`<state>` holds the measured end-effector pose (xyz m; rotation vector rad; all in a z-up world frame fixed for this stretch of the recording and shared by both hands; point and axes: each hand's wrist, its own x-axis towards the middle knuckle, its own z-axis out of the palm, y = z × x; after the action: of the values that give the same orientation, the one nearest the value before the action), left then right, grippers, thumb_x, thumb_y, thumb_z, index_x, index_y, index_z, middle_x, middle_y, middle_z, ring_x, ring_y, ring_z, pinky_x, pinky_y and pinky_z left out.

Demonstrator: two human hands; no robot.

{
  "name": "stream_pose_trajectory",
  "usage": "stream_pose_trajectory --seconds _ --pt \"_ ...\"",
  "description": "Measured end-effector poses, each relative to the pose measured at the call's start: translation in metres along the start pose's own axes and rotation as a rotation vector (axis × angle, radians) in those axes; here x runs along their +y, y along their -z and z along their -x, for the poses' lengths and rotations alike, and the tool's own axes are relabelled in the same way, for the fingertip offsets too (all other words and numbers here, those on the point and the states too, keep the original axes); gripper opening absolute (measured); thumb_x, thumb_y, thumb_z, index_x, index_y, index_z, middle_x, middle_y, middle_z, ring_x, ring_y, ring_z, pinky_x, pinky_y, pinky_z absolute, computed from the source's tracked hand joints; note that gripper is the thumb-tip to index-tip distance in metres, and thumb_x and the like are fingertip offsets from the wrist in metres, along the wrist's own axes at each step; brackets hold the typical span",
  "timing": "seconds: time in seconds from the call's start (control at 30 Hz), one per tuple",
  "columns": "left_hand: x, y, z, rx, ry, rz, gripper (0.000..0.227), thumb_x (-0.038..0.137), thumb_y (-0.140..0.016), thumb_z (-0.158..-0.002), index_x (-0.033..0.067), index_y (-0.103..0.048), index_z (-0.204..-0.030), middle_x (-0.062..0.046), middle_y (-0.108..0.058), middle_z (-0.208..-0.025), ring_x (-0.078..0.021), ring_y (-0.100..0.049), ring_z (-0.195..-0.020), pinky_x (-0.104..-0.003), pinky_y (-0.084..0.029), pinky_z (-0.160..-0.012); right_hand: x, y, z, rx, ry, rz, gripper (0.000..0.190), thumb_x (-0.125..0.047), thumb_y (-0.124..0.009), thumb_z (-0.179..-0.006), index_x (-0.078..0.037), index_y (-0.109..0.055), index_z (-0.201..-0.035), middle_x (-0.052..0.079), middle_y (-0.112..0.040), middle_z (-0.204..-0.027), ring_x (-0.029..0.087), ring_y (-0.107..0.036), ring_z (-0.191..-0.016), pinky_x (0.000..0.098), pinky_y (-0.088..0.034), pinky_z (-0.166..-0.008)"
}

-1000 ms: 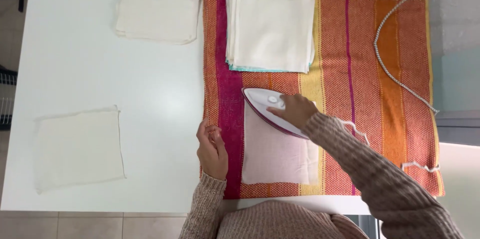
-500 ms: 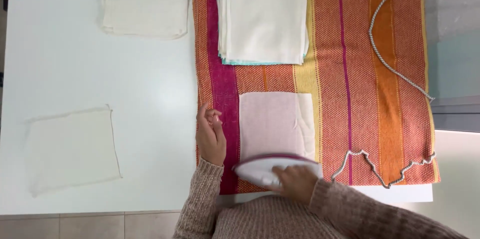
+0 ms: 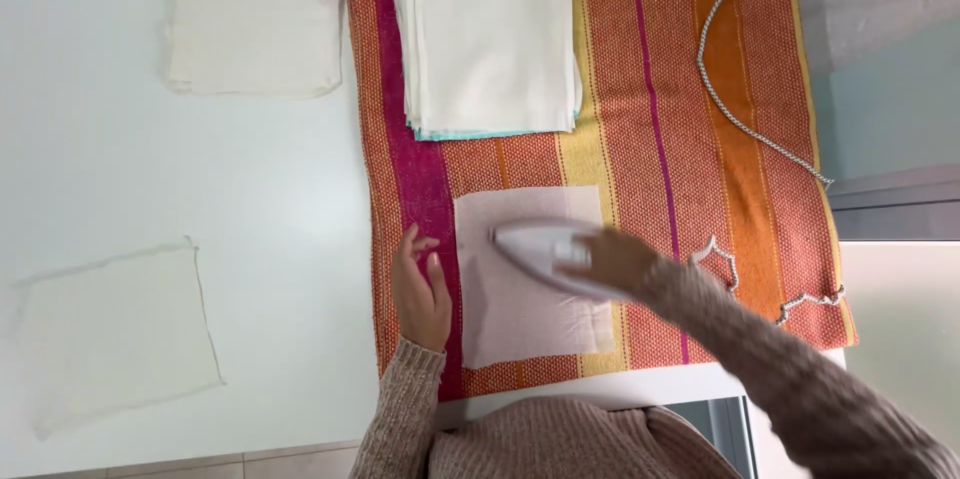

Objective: The recorder is ironing and folding small white fabric squares on a workspace.

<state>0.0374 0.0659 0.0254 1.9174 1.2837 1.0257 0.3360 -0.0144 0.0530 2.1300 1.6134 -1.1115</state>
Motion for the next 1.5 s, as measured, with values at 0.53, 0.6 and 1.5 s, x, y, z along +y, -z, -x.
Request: stream_pose_trajectory --seconds 0.53,0.6,1.5 --pt "-0.045 -0.022 0.015 -0.029 0.053 0.094 0.053 0.023 -0.037 -0.108 -0.0072 -0.032 -0.151 -0.015 -0.063 -0.119 -0.0248 -0.062 -0.112 -0.034 -0.052 -0.098 0.021 0.031 -0.032 0.57 0.629 0.702 0.065 -0.005 -0.073 -0.083 -0.047 -0.053 -0.13 0.013 -0.067 -0.099 0.013 -0.057 -0.037 0.0231 -0.044 -0.018" --pt "-0.044 -0.021 0.018 0.0 0.048 0.162 0.05 0.017 -0.036 -0.108 -0.0067 -0.03 -0.152 -0.014 -0.063 -0.117 -0.0267 -0.063 -0.111 -0.037 -0.051 -0.098 0.013 0.049 -0.054 0.414 -0.164 0.198 0.074 -0.091 -0.047 -0.078 -0.031 -0.073 -0.113 0.009 -0.077 -0.086 0.03 -0.077 -0.085 0.0401 -0.062 -0.071" --pt "-0.049 -0.023 0.016 0.032 0.026 0.178 0.048 0.016 -0.033 -0.109 -0.0077 -0.033 -0.151 -0.016 -0.067 -0.112 -0.0287 -0.067 -0.102 -0.045 -0.05 -0.1 0.023 0.032 -0.064 0.409 -0.219 0.245 0.07 -0.09 -0.047 -0.079 -0.036 -0.071 -0.118 0.005 -0.077 -0.097 0.027 -0.077 -0.088 0.0361 -0.061 -0.071"
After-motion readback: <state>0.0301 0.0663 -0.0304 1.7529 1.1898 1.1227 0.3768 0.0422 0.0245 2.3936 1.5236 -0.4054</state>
